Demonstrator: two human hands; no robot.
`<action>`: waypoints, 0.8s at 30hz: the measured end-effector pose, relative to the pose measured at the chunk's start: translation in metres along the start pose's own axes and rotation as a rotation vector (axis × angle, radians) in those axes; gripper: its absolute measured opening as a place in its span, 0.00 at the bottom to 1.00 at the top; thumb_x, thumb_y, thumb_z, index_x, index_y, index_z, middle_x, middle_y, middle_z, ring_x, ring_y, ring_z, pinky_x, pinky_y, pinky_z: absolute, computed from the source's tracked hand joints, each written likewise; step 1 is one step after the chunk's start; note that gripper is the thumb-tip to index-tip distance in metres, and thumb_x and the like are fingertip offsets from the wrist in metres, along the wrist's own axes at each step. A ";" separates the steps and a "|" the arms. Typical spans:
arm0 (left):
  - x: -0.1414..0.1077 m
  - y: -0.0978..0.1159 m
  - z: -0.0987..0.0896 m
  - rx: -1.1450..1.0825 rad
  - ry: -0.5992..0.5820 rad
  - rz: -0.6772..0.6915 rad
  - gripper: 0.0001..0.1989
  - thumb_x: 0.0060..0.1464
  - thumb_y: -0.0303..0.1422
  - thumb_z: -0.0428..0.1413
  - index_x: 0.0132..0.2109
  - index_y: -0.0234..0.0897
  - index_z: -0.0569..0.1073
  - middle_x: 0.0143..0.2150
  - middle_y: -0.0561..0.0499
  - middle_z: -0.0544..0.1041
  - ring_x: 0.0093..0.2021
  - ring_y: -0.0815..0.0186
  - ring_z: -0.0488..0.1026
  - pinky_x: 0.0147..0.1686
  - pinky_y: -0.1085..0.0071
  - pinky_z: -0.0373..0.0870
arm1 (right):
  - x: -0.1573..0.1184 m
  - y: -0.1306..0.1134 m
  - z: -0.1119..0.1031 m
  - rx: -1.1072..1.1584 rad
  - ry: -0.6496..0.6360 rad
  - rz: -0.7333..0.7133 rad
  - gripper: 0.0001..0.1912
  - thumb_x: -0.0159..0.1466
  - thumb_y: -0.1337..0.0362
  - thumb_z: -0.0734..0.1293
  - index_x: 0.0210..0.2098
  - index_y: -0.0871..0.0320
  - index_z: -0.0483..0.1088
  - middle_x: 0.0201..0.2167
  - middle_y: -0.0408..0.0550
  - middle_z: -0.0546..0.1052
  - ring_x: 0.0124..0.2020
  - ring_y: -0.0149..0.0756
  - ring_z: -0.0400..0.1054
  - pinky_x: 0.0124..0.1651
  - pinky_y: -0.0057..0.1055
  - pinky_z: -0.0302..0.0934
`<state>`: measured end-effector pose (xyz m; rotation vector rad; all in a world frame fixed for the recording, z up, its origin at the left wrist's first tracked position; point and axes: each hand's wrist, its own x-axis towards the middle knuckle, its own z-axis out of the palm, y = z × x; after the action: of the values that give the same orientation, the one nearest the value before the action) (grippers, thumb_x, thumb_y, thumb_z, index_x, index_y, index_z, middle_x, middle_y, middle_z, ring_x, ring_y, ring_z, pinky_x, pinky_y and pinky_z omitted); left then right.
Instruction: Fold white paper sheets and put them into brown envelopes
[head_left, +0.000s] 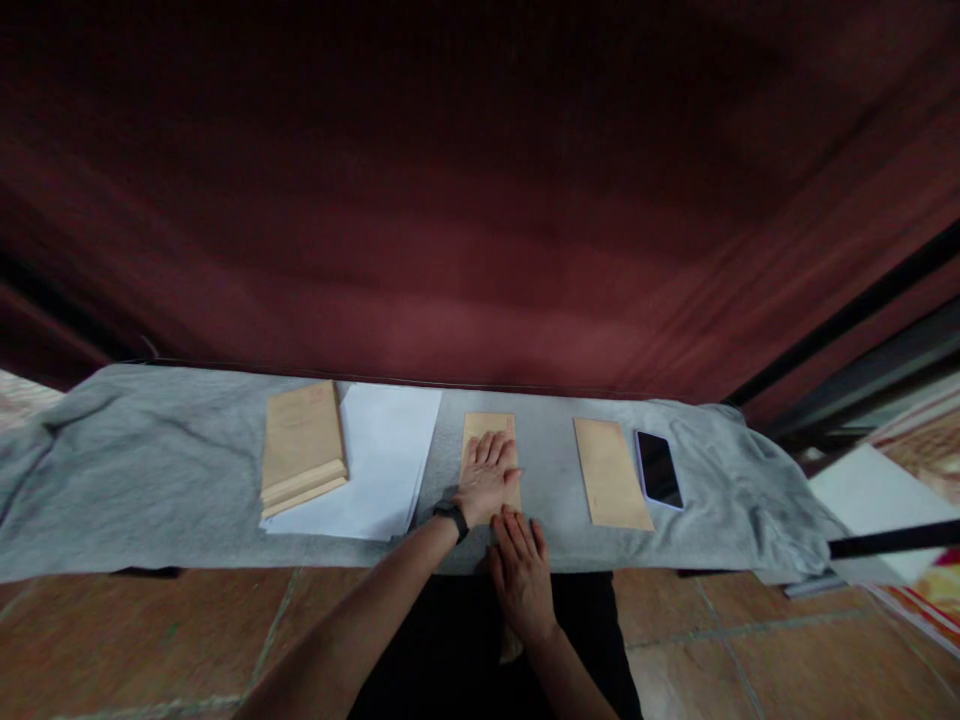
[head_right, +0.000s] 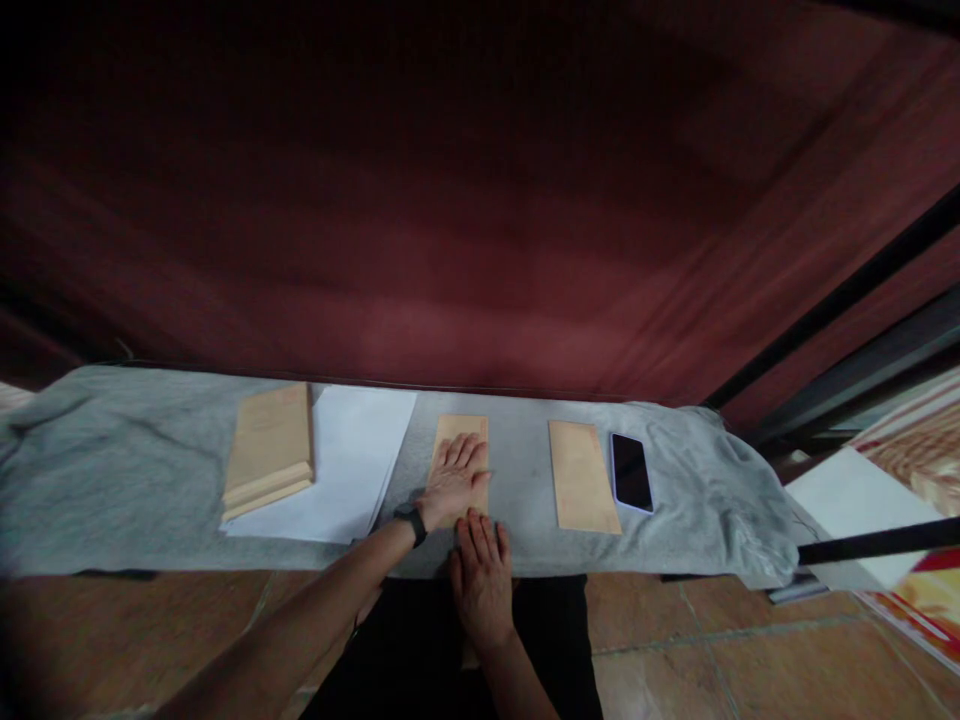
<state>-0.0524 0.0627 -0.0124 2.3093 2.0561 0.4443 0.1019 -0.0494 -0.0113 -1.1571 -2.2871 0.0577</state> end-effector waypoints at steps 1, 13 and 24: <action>-0.005 0.000 -0.001 0.001 0.002 0.012 0.30 0.66 0.47 0.43 0.70 0.41 0.58 0.73 0.47 0.56 0.74 0.51 0.45 0.70 0.45 0.41 | 0.000 0.000 0.000 0.006 0.001 0.001 0.23 0.73 0.63 0.56 0.65 0.55 0.63 0.64 0.52 0.69 0.65 0.43 0.62 0.68 0.47 0.51; -0.064 0.003 -0.025 0.006 0.016 0.129 0.25 0.68 0.36 0.42 0.70 0.43 0.58 0.73 0.48 0.56 0.73 0.55 0.49 0.70 0.48 0.46 | -0.004 0.012 0.004 -0.011 -0.015 -0.082 0.26 0.72 0.67 0.55 0.68 0.60 0.57 0.64 0.55 0.68 0.66 0.42 0.60 0.69 0.48 0.52; -0.113 -0.005 -0.063 -0.074 -0.131 0.364 0.32 0.68 0.47 0.43 0.72 0.36 0.51 0.74 0.44 0.54 0.74 0.61 0.46 0.72 0.60 0.43 | -0.012 0.019 0.010 0.004 -0.045 -0.114 0.26 0.73 0.64 0.54 0.70 0.60 0.55 0.65 0.57 0.67 0.68 0.44 0.58 0.69 0.51 0.49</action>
<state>-0.0815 -0.0581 0.0242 2.5930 1.5375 0.3570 0.1161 -0.0439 -0.0307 -1.0310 -2.3871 0.0453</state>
